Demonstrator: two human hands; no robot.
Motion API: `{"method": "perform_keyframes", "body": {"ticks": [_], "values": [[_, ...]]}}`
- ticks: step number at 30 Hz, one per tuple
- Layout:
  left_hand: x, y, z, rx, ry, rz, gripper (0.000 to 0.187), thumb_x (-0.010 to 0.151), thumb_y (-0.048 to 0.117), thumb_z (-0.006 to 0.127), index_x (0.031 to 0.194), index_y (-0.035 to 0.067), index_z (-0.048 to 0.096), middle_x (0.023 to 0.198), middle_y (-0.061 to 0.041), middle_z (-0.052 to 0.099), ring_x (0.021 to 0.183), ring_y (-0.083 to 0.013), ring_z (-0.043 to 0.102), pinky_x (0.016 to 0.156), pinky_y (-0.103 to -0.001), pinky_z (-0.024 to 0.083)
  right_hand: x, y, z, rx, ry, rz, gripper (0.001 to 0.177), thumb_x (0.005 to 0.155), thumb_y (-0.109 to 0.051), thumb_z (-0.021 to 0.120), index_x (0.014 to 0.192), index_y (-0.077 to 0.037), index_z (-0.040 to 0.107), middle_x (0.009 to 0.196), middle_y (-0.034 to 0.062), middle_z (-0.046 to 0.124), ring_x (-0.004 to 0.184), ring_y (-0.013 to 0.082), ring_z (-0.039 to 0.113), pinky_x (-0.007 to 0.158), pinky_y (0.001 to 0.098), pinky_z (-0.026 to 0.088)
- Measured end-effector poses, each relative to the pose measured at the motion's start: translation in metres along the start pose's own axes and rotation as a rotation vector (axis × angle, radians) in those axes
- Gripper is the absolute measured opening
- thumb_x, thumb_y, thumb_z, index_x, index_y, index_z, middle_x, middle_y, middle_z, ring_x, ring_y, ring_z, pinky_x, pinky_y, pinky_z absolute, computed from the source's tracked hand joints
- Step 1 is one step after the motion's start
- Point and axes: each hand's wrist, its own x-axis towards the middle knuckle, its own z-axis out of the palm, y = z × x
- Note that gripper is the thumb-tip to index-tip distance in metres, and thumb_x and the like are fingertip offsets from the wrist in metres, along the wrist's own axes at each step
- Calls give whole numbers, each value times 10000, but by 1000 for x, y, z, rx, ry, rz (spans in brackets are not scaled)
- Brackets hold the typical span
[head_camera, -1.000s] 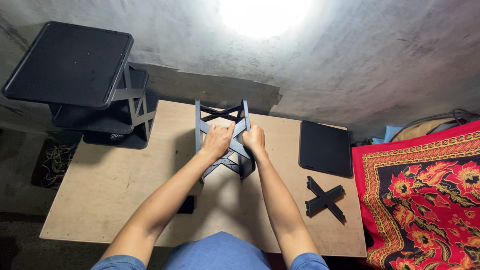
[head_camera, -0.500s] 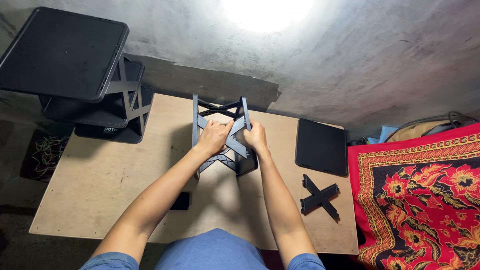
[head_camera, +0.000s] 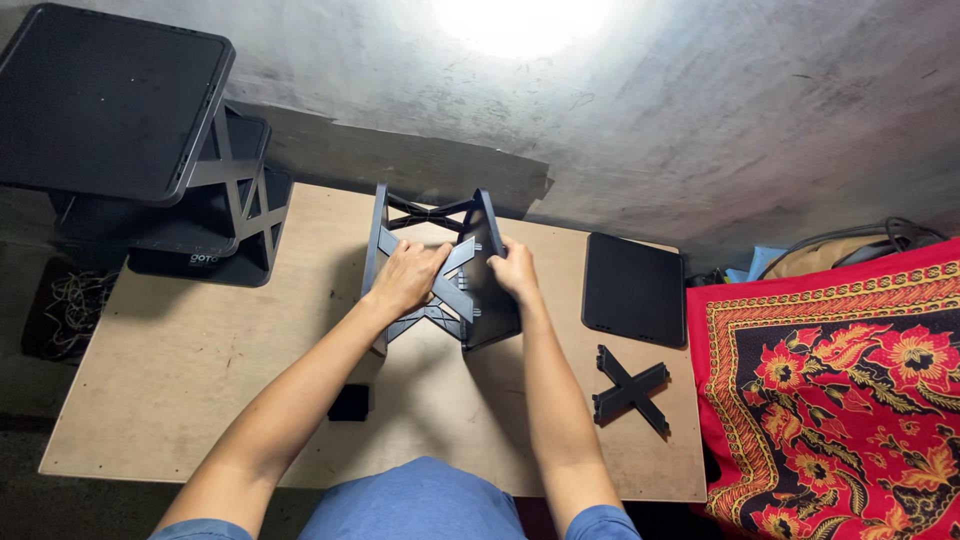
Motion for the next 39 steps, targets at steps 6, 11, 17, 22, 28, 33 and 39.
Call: {"method": "perform_keyframes", "body": {"ticks": [6,11,17,22,28,33,39], "values": [[1,7,-10,-106,77,-14,662,707,90,787,1328,53,563,983,-153,702,991,-319,629,935,-448,439,-5,-9,18,-25,92,-7,466,762,-36,649,1224,-44,709,978,193,776,911,301,765,838,380,585],[7,9,5,-16,81,-24,783,681,75,784,1415,-5,523,986,-149,698,998,-320,626,965,-445,438,-11,-19,38,-42,171,22,481,778,-61,678,1259,-45,683,1069,218,755,1020,349,732,903,405,559],[8,13,-1,85,-19,-27,1003,664,175,837,1546,-16,397,1140,-150,651,1119,-322,589,1098,-469,395,-6,-11,23,130,-27,19,575,795,-111,740,1344,13,619,1155,216,774,1040,297,753,889,326,577],[13,8,-25,-44,-148,-60,1281,595,467,915,1559,-13,221,1548,-224,330,1480,-380,248,1188,-629,145,11,-1,-10,567,-333,71,971,810,-99,728,1623,-47,199,1481,131,475,1203,192,566,882,307,518],[21,-46,-20,-154,37,-249,1301,697,637,849,1576,-10,139,1649,-283,176,1542,-430,122,1206,-602,159,49,-6,3,425,-110,269,923,868,-324,761,1584,-3,276,1423,171,573,1230,212,600,893,321,542],[31,-73,21,-342,88,-851,1096,832,477,711,1619,-2,117,1472,-323,487,1248,-470,590,1028,-522,493,63,-11,30,138,-56,257,596,921,-384,689,1293,69,581,1075,200,722,924,254,699,780,357,556],[29,-61,21,-304,107,-846,722,905,325,646,1488,32,337,979,-291,706,947,-480,697,887,-549,539,36,-30,22,-69,37,126,375,931,-307,538,960,28,705,816,222,721,800,323,717,756,434,536]]}}
